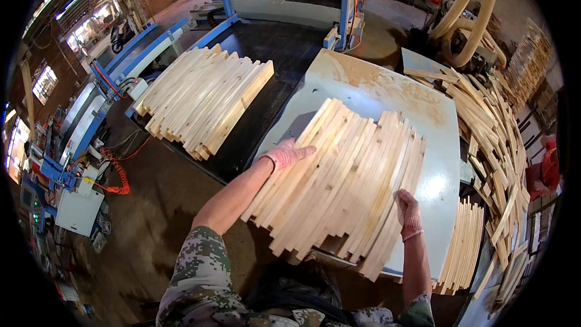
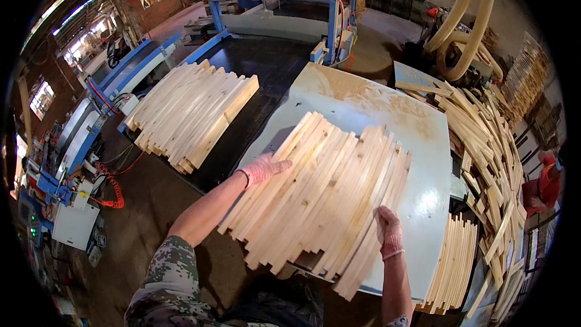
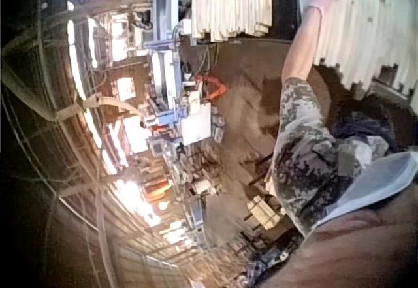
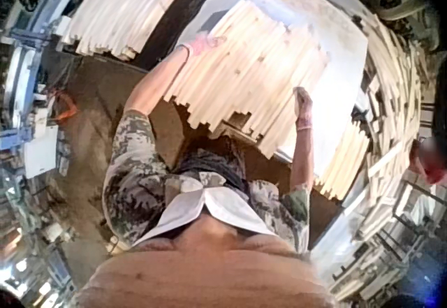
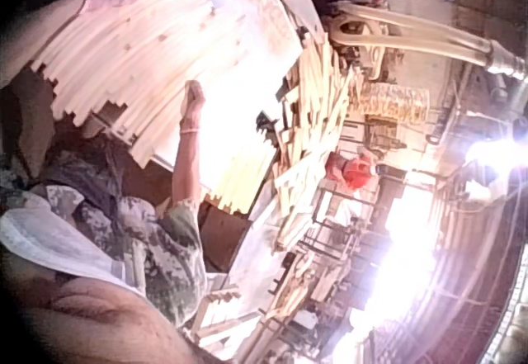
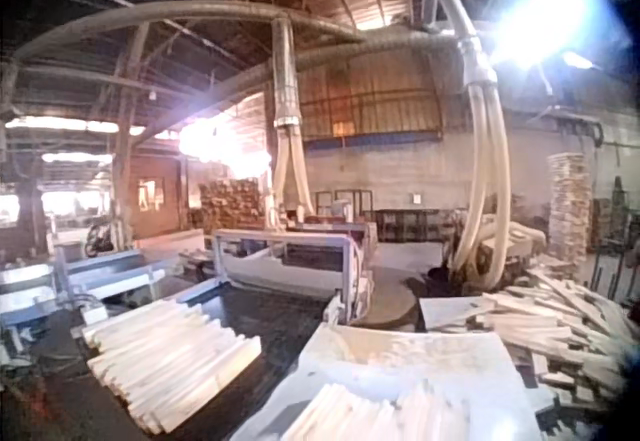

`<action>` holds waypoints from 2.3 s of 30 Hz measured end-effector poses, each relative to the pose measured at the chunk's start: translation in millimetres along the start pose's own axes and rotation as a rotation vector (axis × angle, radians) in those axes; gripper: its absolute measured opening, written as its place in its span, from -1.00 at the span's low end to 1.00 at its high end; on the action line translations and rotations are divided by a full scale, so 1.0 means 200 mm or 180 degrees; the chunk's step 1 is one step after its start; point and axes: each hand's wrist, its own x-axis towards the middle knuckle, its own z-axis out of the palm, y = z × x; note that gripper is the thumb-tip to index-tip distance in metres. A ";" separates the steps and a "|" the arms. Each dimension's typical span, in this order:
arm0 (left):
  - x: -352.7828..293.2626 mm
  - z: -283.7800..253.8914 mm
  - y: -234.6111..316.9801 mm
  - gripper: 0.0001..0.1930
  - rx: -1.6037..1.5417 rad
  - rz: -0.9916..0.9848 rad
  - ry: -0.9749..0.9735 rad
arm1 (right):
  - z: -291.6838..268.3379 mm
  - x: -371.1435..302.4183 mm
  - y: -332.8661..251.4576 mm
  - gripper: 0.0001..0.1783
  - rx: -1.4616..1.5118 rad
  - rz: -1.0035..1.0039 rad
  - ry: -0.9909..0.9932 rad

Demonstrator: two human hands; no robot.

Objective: The person repeatedly picks up stacks of light-colored wooden planks from a metal workbench and places them onto a conveyor belt. The worker aligns the planks and moves them in batches, while other workers are visible in the background performing similar tasks.

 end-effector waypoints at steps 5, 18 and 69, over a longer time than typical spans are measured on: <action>0.23 -0.21 0.05 0.20 0.1664 -0.0385 0.0822 | 0.38 0.39 0.15 -0.76 0.0274 0.0026 -0.0142; 0.38 -0.85 -0.36 0.01 0.2572 0.0578 0.1279 | 1.42 0.62 0.37 -0.81 -0.0152 0.0102 -0.0155; -0.01 -1.95 -0.94 -0.53 -0.1627 0.1029 0.0744 | 1.92 -0.27 0.11 -0.18 -0.2581 -0.1645 -0.0128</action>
